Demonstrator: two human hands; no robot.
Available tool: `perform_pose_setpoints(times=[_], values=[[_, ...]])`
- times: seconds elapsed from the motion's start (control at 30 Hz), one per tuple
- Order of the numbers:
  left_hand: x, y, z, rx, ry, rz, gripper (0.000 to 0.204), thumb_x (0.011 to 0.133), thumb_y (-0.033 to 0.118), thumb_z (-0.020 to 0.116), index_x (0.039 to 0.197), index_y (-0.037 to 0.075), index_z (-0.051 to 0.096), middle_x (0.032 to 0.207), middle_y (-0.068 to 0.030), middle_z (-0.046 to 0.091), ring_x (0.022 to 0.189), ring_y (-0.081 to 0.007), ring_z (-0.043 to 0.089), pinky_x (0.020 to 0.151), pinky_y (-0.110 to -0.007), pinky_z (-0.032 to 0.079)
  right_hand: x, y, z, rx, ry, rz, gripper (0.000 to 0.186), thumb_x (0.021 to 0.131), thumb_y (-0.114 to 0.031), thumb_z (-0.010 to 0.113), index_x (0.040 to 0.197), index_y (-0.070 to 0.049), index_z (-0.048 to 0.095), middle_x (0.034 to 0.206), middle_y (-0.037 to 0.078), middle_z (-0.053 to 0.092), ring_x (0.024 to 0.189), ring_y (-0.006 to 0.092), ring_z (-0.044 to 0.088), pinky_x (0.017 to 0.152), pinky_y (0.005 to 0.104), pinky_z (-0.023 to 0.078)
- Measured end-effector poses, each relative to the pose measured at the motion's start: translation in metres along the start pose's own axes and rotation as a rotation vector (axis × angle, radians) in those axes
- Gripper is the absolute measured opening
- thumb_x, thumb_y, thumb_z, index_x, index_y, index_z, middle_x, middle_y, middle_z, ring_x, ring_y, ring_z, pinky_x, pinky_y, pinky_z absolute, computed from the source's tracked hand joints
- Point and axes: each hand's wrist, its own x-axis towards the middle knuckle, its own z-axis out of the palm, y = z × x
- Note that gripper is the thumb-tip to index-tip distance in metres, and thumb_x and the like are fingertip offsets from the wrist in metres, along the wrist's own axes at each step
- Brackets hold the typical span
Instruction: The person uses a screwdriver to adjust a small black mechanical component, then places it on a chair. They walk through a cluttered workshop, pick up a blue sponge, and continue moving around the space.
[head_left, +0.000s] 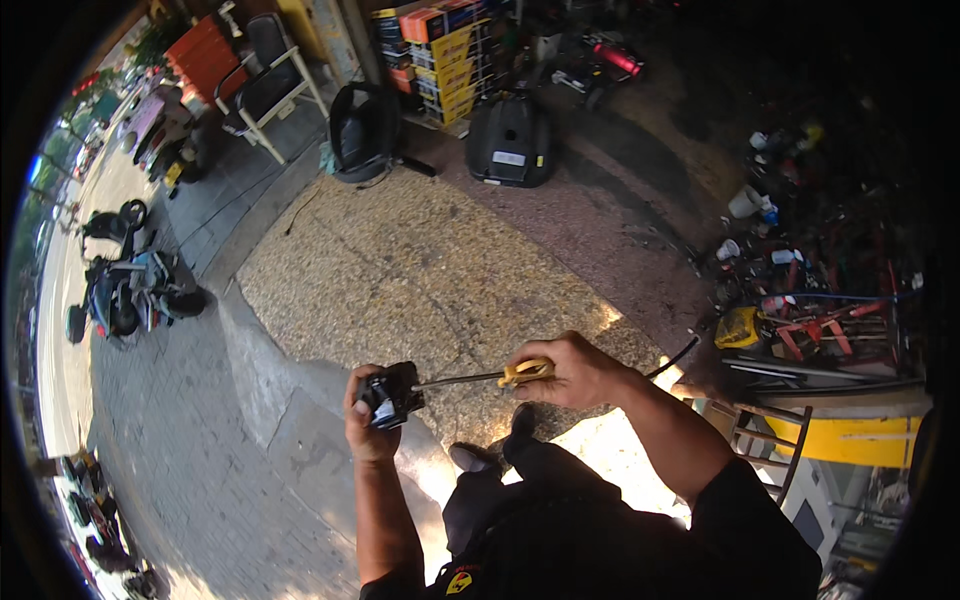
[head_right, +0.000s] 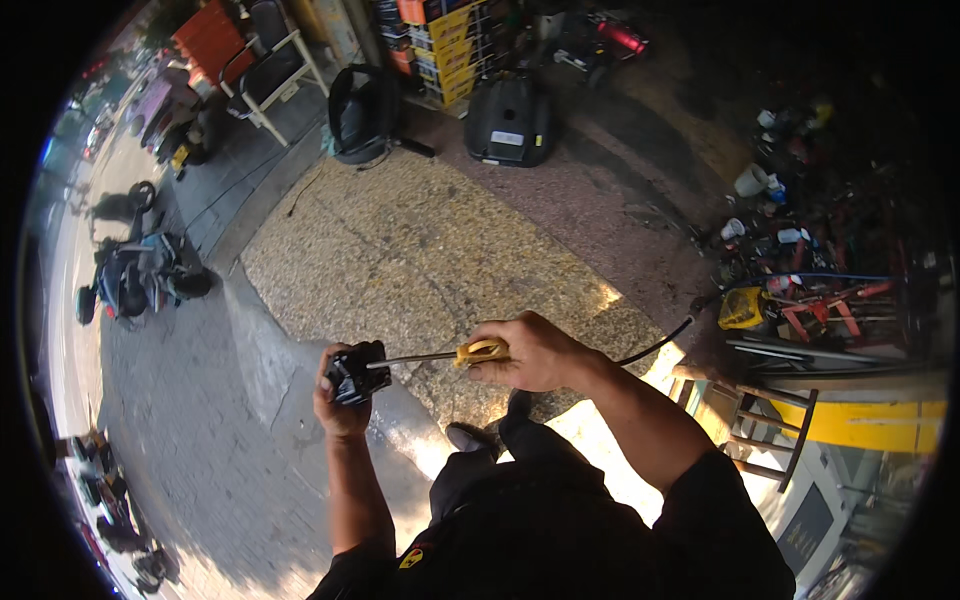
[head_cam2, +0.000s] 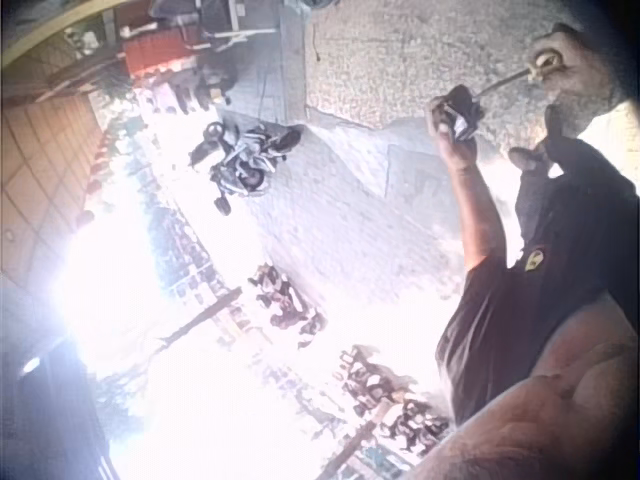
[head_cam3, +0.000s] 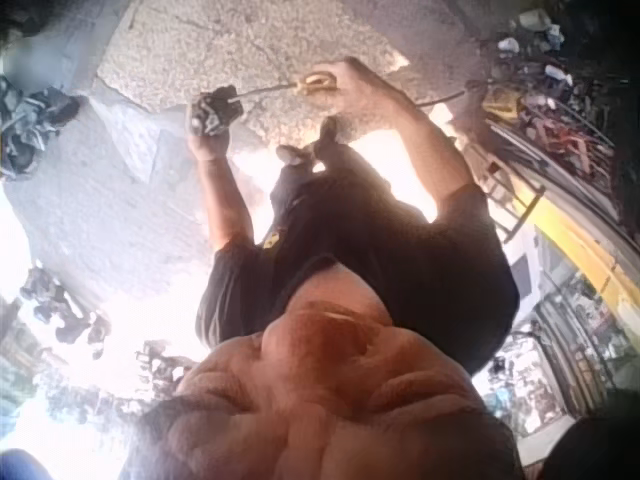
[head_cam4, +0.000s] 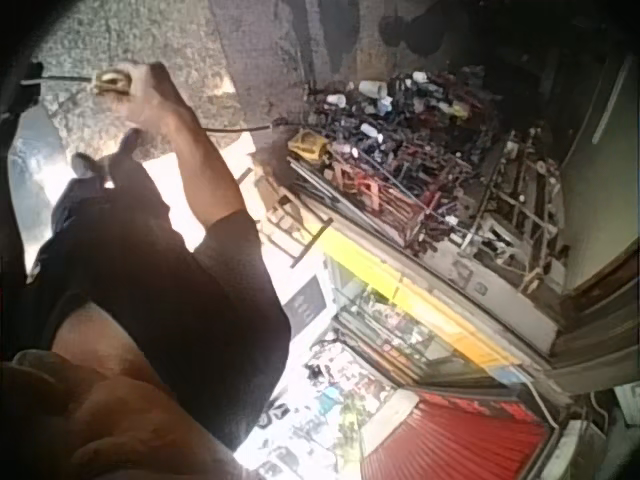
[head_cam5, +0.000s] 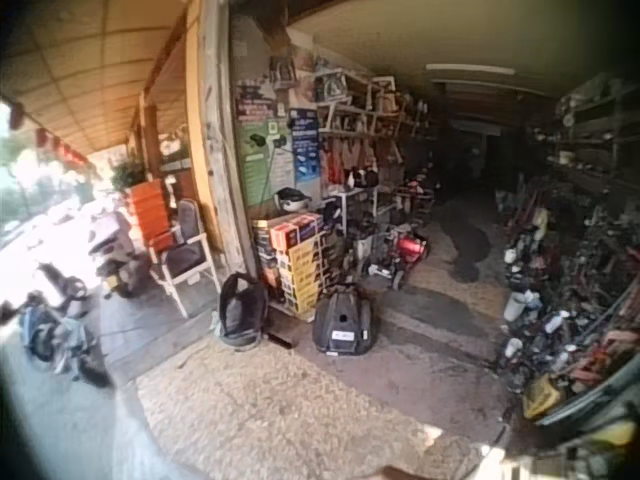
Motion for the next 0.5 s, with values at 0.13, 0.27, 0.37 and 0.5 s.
perform_pose_setpoints(times=[0.13,0.27,0.37,0.5], values=[[0.008,-0.037,0.010,-0.363,0.137,-0.201,0.062,0.080,0.059,0.059,0.126,0.016,0.059,0.123,-0.0036,0.062,0.115,-0.0275,0.059,0.086,-0.044,0.051,-0.002,0.025,-0.009,-0.088,-0.025,0.014,0.045,0.084,-0.037,0.075,0.110,-0.003,0.065,0.091,0.014,0.071,0.078,0.0263,0.070,0.073,0.0356,0.053],[0.036,-0.046,0.028,-0.384,0.140,-0.213,0.065,0.079,0.059,0.063,0.128,0.016,0.058,0.122,-0.0026,0.064,0.115,-0.0254,0.059,0.076,-0.042,0.054,-0.018,0.038,-0.026,-0.052,0.018,0.087,0.044,0.084,-0.037,0.075,0.113,-0.004,0.066,0.091,0.014,0.071,0.079,0.0263,0.070,0.073,0.0356,0.053],[0.066,-0.054,0.069,-0.220,0.019,-0.272,0.060,0.084,0.053,0.060,0.127,0.011,0.058,0.121,-0.0095,0.064,0.110,-0.0270,0.061,0.086,-0.041,0.050,-0.044,0.057,-0.040,0.000,0.146,0.187,0.048,0.085,-0.042,0.072,0.119,-0.008,0.065,0.099,0.012,0.072,0.087,0.0239,0.070,0.078,0.0338,0.054],[0.089,-0.067,0.092,-0.120,0.061,-0.185,0.061,0.084,0.051,0.056,0.127,0.007,0.056,0.121,-0.0113,0.063,0.112,-0.0276,0.060,0.095,-0.044,0.048,-0.046,0.052,-0.053,0.008,0.227,0.243,0.045,0.086,-0.038,0.073,0.117,-0.006,0.065,0.097,0.013,0.072,0.083,0.0229,0.071,0.075,0.0338,0.055]])
